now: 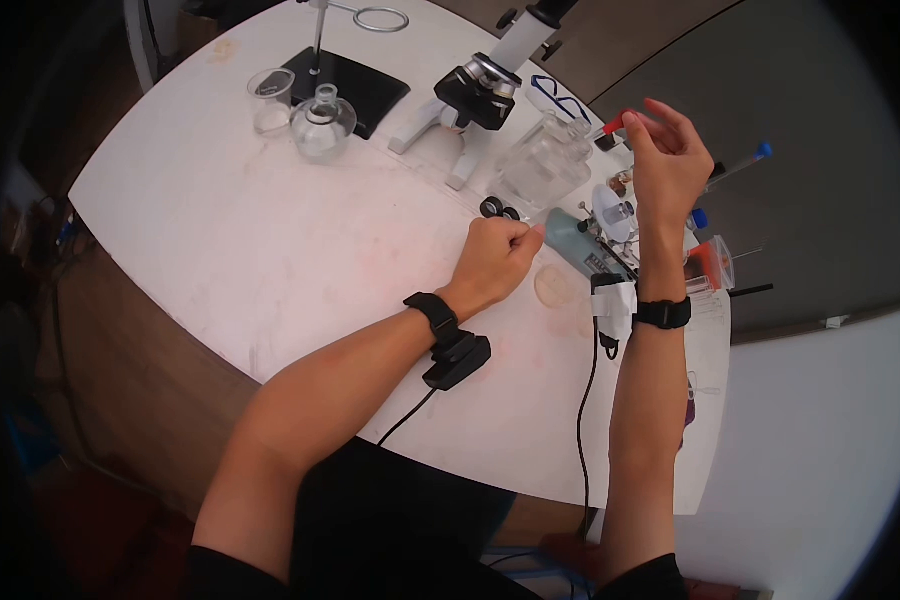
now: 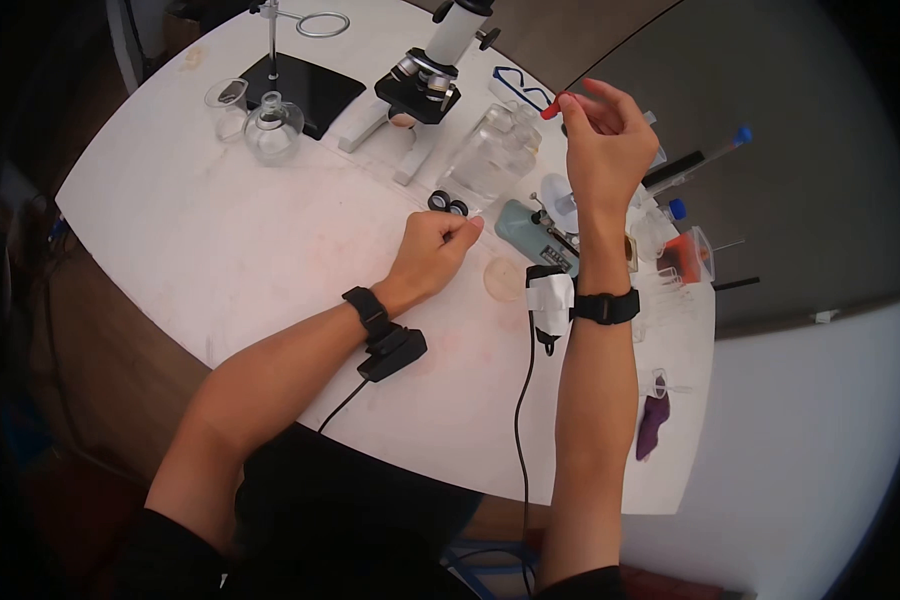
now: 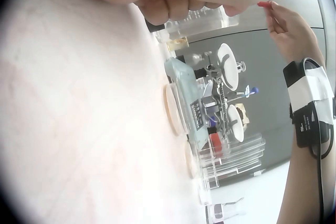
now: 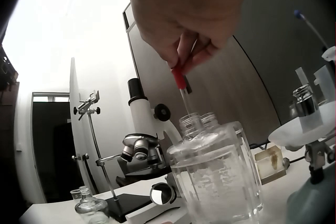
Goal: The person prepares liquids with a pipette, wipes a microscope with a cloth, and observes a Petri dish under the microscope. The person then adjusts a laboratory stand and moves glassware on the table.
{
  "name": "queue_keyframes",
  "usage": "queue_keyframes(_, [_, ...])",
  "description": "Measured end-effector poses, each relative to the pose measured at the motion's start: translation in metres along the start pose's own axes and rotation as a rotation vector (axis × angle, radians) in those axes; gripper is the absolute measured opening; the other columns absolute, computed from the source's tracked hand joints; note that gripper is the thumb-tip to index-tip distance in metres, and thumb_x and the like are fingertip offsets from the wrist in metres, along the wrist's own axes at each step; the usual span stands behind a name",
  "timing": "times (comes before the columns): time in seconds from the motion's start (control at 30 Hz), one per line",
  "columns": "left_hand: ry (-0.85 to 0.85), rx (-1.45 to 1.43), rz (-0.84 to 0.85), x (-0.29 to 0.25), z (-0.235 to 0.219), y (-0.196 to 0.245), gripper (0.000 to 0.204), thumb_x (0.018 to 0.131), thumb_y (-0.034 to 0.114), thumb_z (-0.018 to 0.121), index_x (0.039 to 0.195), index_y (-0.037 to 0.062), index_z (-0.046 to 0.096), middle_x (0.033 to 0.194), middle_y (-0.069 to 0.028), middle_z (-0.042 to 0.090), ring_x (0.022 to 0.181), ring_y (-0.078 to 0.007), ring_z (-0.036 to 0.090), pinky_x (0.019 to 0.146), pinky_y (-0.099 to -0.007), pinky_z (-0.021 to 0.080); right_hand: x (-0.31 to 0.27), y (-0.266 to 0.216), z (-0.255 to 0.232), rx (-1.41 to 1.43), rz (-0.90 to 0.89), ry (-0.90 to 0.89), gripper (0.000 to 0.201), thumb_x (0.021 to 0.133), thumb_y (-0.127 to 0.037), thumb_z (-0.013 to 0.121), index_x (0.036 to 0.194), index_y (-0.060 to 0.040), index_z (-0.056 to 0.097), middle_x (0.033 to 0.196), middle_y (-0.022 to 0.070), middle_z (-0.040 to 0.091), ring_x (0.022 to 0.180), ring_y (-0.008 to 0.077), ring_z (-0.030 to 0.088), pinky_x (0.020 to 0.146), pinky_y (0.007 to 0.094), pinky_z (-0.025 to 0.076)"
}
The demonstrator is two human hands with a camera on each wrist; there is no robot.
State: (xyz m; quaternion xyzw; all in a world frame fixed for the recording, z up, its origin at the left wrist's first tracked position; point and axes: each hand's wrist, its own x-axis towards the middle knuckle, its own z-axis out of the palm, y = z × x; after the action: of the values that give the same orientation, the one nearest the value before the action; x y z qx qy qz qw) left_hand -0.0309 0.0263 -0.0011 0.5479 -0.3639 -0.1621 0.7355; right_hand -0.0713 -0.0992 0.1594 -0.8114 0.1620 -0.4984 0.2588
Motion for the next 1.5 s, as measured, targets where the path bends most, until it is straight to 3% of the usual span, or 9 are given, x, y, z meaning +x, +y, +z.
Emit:
queue_keyframes(0.03, [-0.001,0.025,0.015,0.003,-0.002,-0.004,0.041,0.089,0.018,0.059,0.06,-0.0073,0.044,0.049,-0.0147,0.035,0.047,-0.0191,0.027,0.047,-0.0373,0.028,-0.001,0.004,0.006,-0.024,0.022,0.003,0.026,0.081,-0.005,0.074,0.103,0.0038,0.065,0.085,0.0127,0.072,0.074,0.0105,0.067,0.068,0.0211,0.051])
queue_keyframes(0.27, [0.008,0.038,0.018,0.001,-0.002,-0.001,0.039,0.088,0.018,0.058,0.06,-0.0075,0.046,0.05,-0.0188,0.037,0.046,-0.0266,0.027,0.047,-0.039,0.031,-0.008,0.014,0.012,-0.052,0.014,-0.001,0.025,0.08,-0.005,0.074,0.102,0.0032,0.065,0.08,0.0118,0.072,0.07,0.0089,0.065,0.065,0.0199,0.049])
queue_keyframes(0.33, [-0.001,0.03,0.001,0.002,-0.002,-0.003,0.039,0.087,0.018,0.058,0.06,-0.0077,0.046,0.05,-0.0196,0.038,0.046,-0.028,0.028,0.047,-0.0394,0.031,-0.011,0.012,0.015,-0.024,0.105,0.001,0.026,0.08,-0.005,0.074,0.102,0.0038,0.064,0.078,0.0116,0.072,0.069,0.0078,0.064,0.063,0.0196,0.047])
queue_keyframes(0.37, [0.003,0.027,0.0,0.003,-0.002,-0.003,0.039,0.087,0.018,0.058,0.06,-0.0077,0.046,0.05,-0.0196,0.038,0.046,-0.028,0.028,0.047,-0.0394,0.031,-0.012,0.012,0.016,-0.026,0.103,-0.004,0.026,0.08,-0.005,0.074,0.102,0.0038,0.064,0.078,0.0116,0.072,0.069,0.0078,0.064,0.063,0.0196,0.047])
queue_keyframes(0.43, [0.0,0.024,0.003,0.003,-0.002,-0.004,0.043,0.09,0.019,0.059,0.06,-0.0072,0.043,0.048,-0.009,0.031,0.048,-0.0123,0.027,0.046,-0.0353,0.026,-0.014,0.015,0.019,-0.009,0.113,-0.001,0.028,0.079,-0.004,0.075,0.103,0.0051,0.063,0.078,0.0116,0.072,0.068,0.007,0.062,0.062,0.0195,0.047])
queue_keyframes(0.47, [-0.003,0.015,-0.009,0.001,-0.001,0.003,0.043,0.09,0.019,0.059,0.06,-0.0072,0.043,0.048,-0.009,0.031,0.048,-0.0123,0.027,0.046,-0.0353,0.026,-0.015,0.01,0.015,-0.02,0.122,-0.008,0.028,0.079,-0.004,0.075,0.103,0.0051,0.063,0.078,0.0116,0.072,0.068,0.007,0.062,0.062,0.0195,0.047])
queue_keyframes(0.53, [-0.004,0.034,-0.009,0.001,-0.002,0.003,0.038,0.087,0.017,0.058,0.061,-0.0082,0.048,0.051,-0.0206,0.04,0.045,-0.0292,0.031,0.048,-0.0402,0.033,-0.018,0.009,0.017,0.006,0.13,-0.002,0.029,0.079,-0.004,0.075,0.103,0.0058,0.063,0.078,0.0114,0.072,0.068,0.0074,0.062,0.062,0.0194,0.047])
queue_keyframes(1.5, [-0.004,0.057,-0.037,0.002,-0.001,0.005,0.038,0.088,0.018,0.058,0.062,-0.0087,0.049,0.051,-0.0215,0.044,0.044,-0.0304,0.034,0.049,-0.0401,0.035,-0.023,0.025,0.015,0.145,0.137,-0.061,0.038,0.08,-0.008,0.076,0.113,0.0059,0.062,0.087,0.0145,0.071,0.078,0.012,0.067,0.07,0.0212,0.051])
